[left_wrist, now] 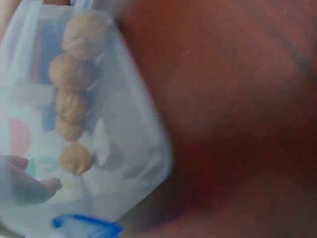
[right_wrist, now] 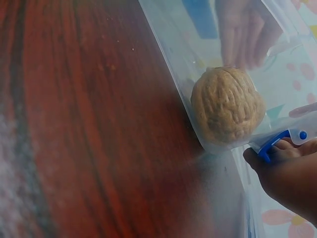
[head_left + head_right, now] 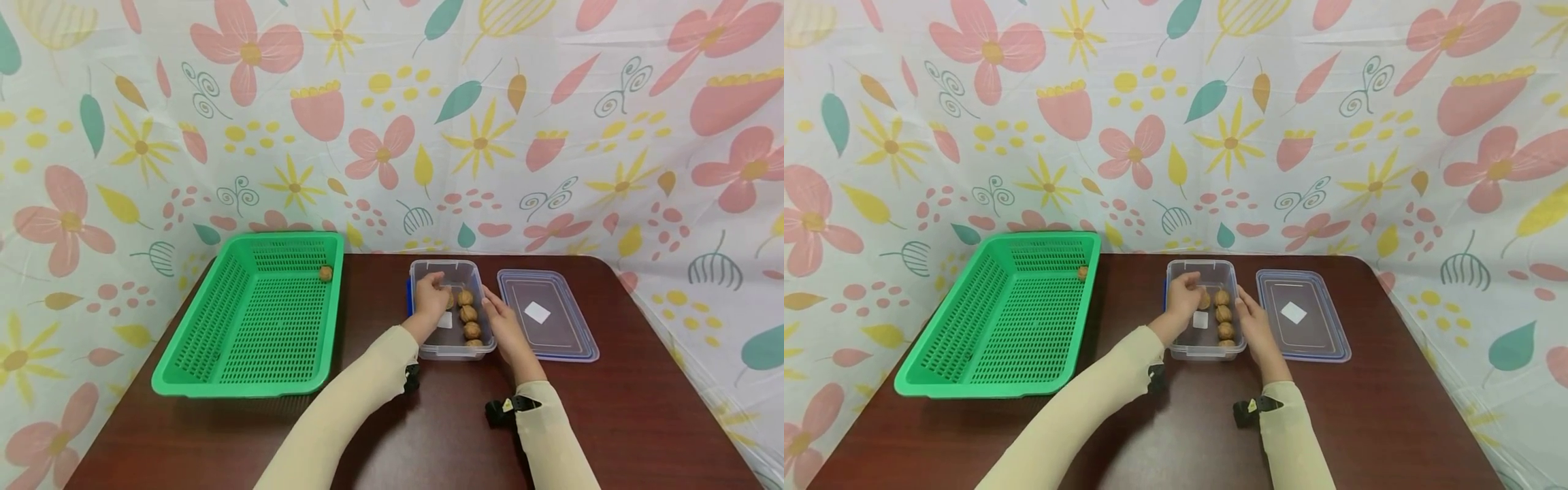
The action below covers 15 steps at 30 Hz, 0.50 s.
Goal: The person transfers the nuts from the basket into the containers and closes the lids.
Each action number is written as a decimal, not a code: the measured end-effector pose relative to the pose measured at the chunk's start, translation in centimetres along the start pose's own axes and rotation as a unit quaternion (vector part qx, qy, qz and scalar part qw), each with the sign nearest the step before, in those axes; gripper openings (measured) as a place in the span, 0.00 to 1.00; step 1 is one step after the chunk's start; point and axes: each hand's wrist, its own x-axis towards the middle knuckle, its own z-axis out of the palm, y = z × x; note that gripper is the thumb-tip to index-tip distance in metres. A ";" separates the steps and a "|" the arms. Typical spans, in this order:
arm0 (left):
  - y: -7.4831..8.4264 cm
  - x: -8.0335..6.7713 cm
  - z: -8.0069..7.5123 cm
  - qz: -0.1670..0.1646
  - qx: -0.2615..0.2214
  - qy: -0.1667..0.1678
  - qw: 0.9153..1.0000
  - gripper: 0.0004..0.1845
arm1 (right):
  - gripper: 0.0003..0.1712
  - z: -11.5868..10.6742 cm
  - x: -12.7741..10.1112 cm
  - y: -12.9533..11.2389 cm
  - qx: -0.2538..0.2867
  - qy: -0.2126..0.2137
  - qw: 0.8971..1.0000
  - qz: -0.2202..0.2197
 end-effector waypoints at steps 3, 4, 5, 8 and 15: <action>1.8 -0.1 -0.5 0.008 -0.011 -0.001 1.000 0.14 | 0.29 -0.1 0.0 -0.1 -0.004 -0.005 1.000 0.005; 4.0 -0.9 -1.1 -0.015 0.004 -0.004 1.000 0.16 | 0.29 -0.1 0.0 -0.1 -0.005 -0.006 1.000 0.006; 4.6 -0.8 -1.3 -0.012 0.006 -0.006 1.000 0.16 | 0.29 -0.1 0.0 -0.1 -0.006 -0.007 1.000 0.005; 6.3 -0.4 -2.0 -0.004 0.010 -0.003 1.000 0.15 | 0.30 -0.2 0.0 -0.1 -0.006 -0.008 1.000 0.004; 9.9 1.3 -5.1 0.005 -0.037 -0.003 0.999 0.12 | 0.29 -0.1 0.0 0.0 -0.006 -0.005 1.000 0.004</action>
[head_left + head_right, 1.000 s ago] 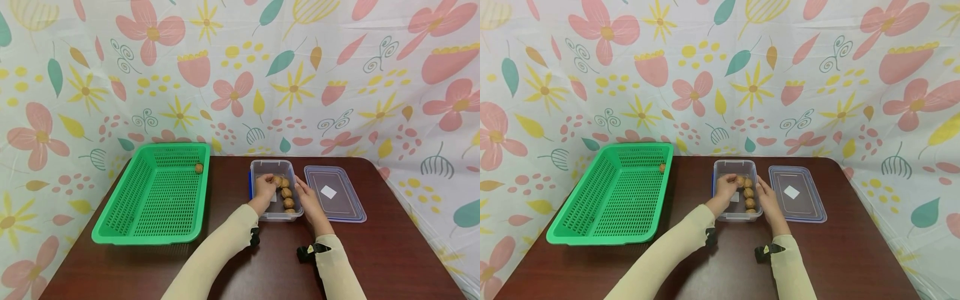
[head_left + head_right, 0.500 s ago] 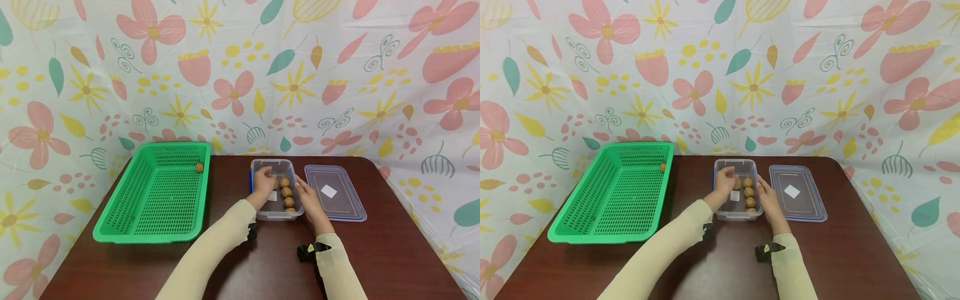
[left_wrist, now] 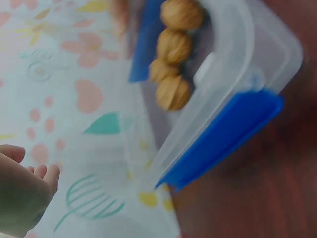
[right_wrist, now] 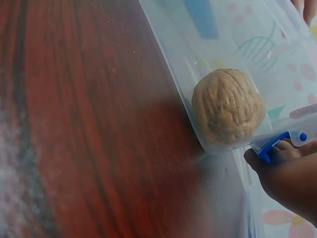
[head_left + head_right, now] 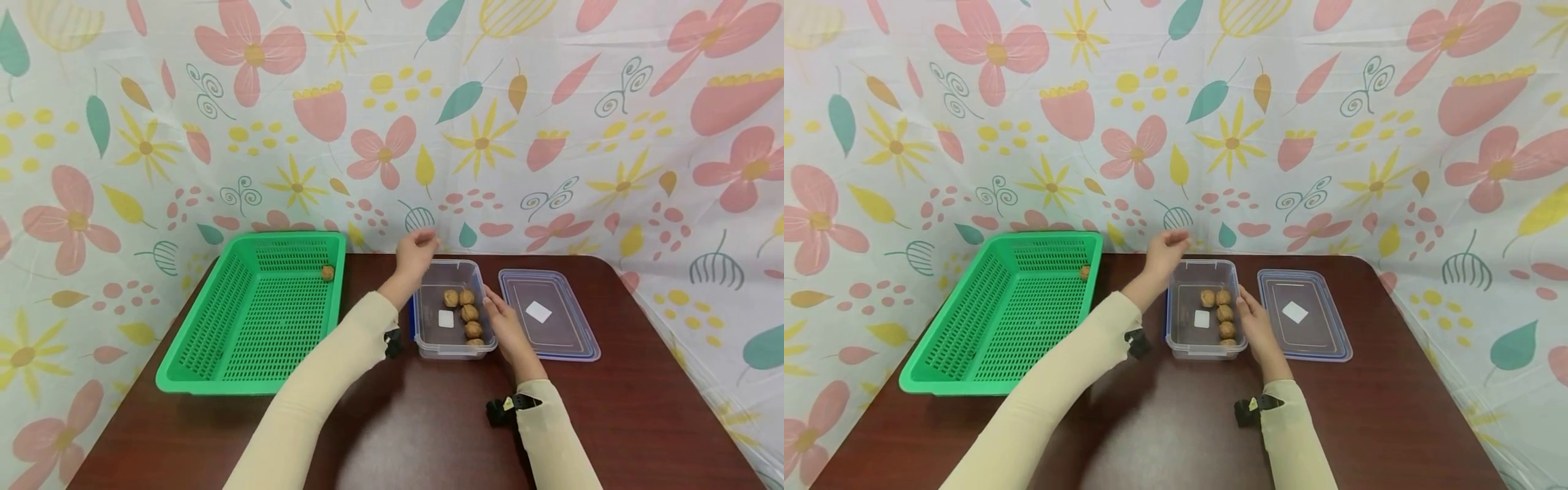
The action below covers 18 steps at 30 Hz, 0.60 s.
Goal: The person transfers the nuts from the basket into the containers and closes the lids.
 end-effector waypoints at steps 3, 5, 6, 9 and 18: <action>1.1 0.8 -1.5 0.004 -0.028 0.005 1.000 0.13 | 0.29 0.0 0.1 0.0 0.001 0.001 1.000 -0.001; 1.6 1.3 -2.6 0.009 -0.042 0.005 0.999 0.14 | 0.29 0.0 0.0 0.0 -0.001 0.000 1.000 0.000; 1.9 1.5 -3.2 0.010 -0.045 0.003 0.999 0.14 | 0.29 0.0 0.0 -0.1 -0.002 -0.001 1.000 0.001; 2.6 1.9 -5.3 0.014 -0.038 -0.001 0.999 0.15 | 0.30 0.1 -0.2 -0.1 -0.005 -0.003 1.000 0.003; 3.7 2.6 -11.4 0.009 -0.014 0.000 1.000 0.16 | 0.30 -0.1 -0.3 -0.2 -0.004 -0.002 1.000 0.003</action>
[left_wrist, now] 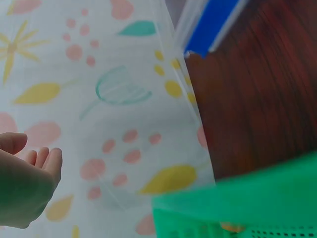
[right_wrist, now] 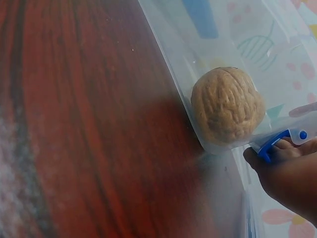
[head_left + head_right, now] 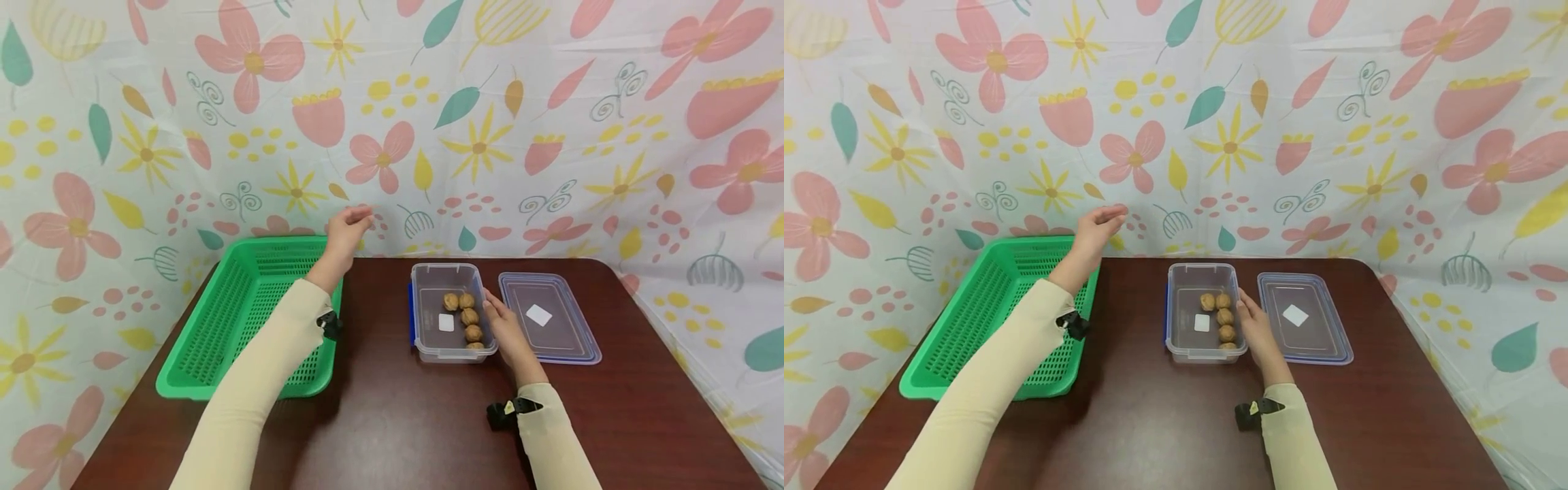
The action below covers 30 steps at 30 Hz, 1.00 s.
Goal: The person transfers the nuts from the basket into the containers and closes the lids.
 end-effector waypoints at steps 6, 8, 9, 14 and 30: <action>-0.8 0.3 -3.0 -0.027 -0.017 0.015 0.999 0.19 | 0.30 -0.1 -0.1 -0.3 0.002 0.003 1.000 -0.004; -1.3 0.4 -4.0 -0.028 -0.015 0.022 0.999 0.20 | 0.30 -0.1 -0.1 -0.4 0.003 0.003 1.000 -0.004; -1.6 0.5 -4.5 -0.028 -0.013 0.024 0.999 0.20 | 0.30 -0.1 -0.1 -0.5 0.002 0.004 1.000 -0.004; -3.4 0.7 -6.5 -0.042 0.007 0.042 0.998 0.20 | 0.29 -0.2 0.1 -0.6 0.000 0.007 1.000 -0.008; -8.9 0.6 -8.8 -0.138 0.090 0.032 0.986 0.21 | 0.29 -0.2 0.3 -0.2 0.009 0.010 1.000 -0.009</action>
